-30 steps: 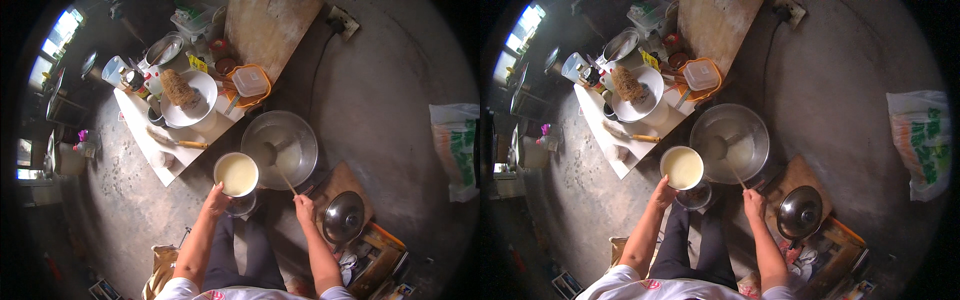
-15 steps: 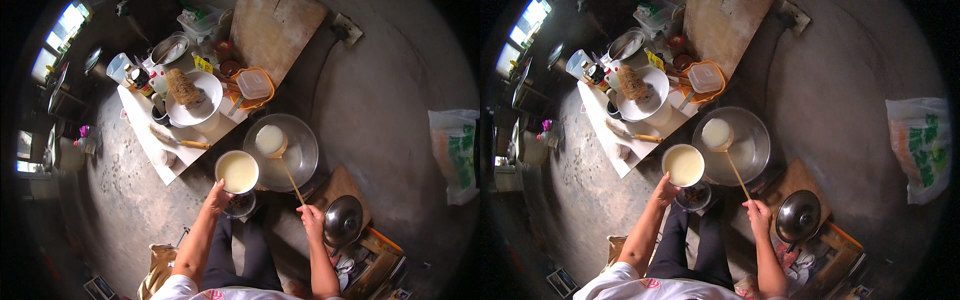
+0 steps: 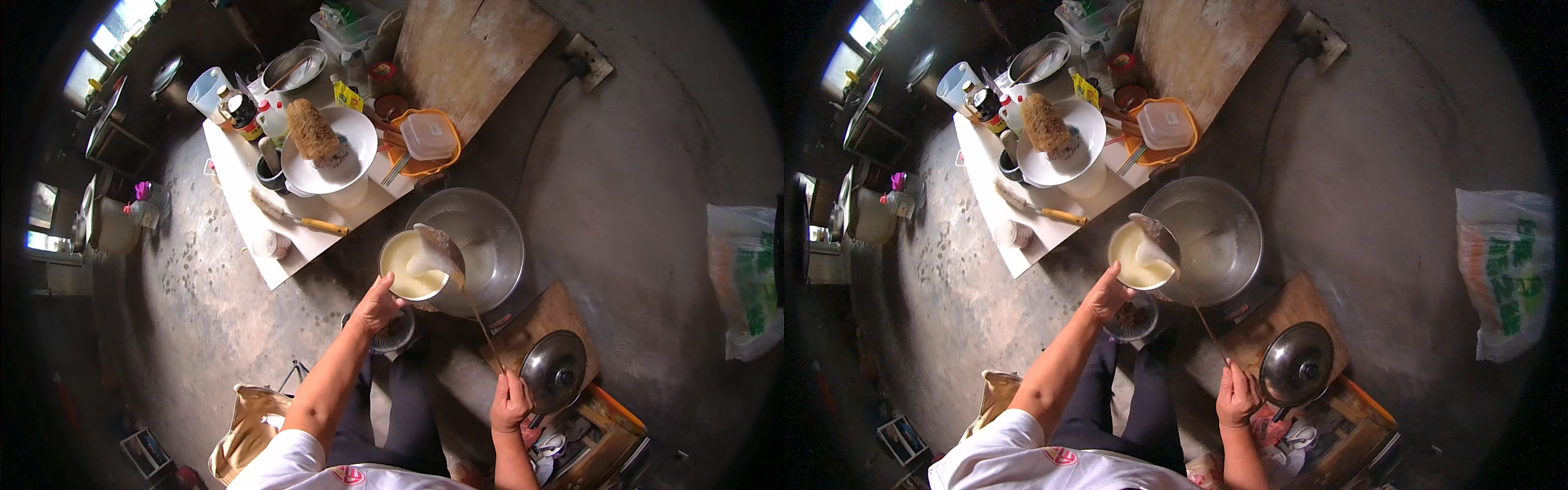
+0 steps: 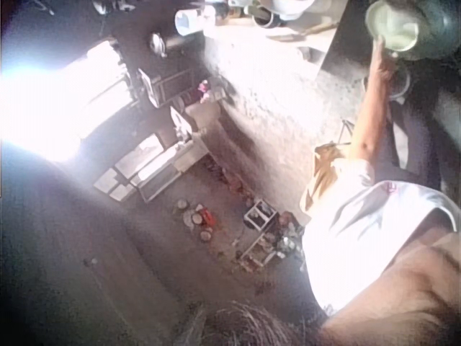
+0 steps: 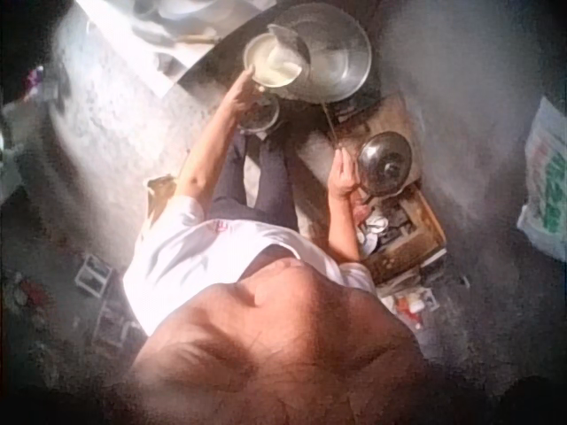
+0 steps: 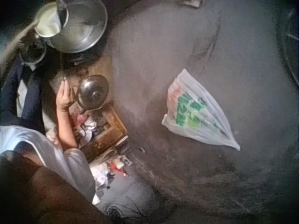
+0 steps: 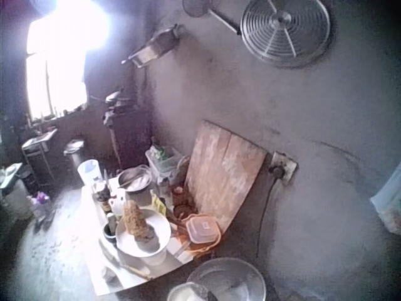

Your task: The person fills a bowl with a liquid from a pot using a ladle, then serves a cooked dish from a wok into a plate using a slotted spoon. The person places the filled plate on a table.

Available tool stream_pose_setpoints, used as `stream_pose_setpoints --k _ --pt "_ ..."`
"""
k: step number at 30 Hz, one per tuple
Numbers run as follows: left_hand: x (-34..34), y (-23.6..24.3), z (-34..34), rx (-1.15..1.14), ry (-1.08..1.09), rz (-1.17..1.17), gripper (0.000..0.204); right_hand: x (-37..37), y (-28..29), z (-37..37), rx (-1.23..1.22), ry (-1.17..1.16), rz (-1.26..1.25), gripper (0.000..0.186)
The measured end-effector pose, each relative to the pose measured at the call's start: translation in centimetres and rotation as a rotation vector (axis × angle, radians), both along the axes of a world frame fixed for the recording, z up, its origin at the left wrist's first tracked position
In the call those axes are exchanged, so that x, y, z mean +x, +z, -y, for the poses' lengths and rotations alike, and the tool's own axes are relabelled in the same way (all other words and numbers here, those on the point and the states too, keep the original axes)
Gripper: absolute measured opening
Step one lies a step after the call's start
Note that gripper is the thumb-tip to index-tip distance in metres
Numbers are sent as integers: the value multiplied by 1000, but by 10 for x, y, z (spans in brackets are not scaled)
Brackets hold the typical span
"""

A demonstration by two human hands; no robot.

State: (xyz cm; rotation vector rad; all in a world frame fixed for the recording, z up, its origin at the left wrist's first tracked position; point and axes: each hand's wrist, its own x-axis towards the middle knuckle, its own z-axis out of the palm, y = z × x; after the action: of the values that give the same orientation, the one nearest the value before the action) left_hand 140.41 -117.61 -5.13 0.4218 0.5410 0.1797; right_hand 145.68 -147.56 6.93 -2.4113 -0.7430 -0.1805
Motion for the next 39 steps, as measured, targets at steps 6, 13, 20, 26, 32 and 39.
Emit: stream_pose_setpoints --k 6,13,20,26,32,39 --pt "-1 -18 3 11 -10 -24 66 0 -20 -8 221 -133 -381 16" --pt "-12 -24 -2 43 -11 -36 73 56 -69 -10 162 -321 -524 27" --pt "-32 -15 -2 24 36 -98 71 93 -117 -32 -181 -251 -428 23" --pt "-48 -8 2 19 63 -143 71 65 -138 -49 98 -171 -955 23" --pt "-57 -5 1 -8 95 -138 73 48 -78 -45 414 -333 -1496 26" --pt "-46 -12 -2 -51 106 -72 71 29 -14 -18 445 -241 -1086 23"
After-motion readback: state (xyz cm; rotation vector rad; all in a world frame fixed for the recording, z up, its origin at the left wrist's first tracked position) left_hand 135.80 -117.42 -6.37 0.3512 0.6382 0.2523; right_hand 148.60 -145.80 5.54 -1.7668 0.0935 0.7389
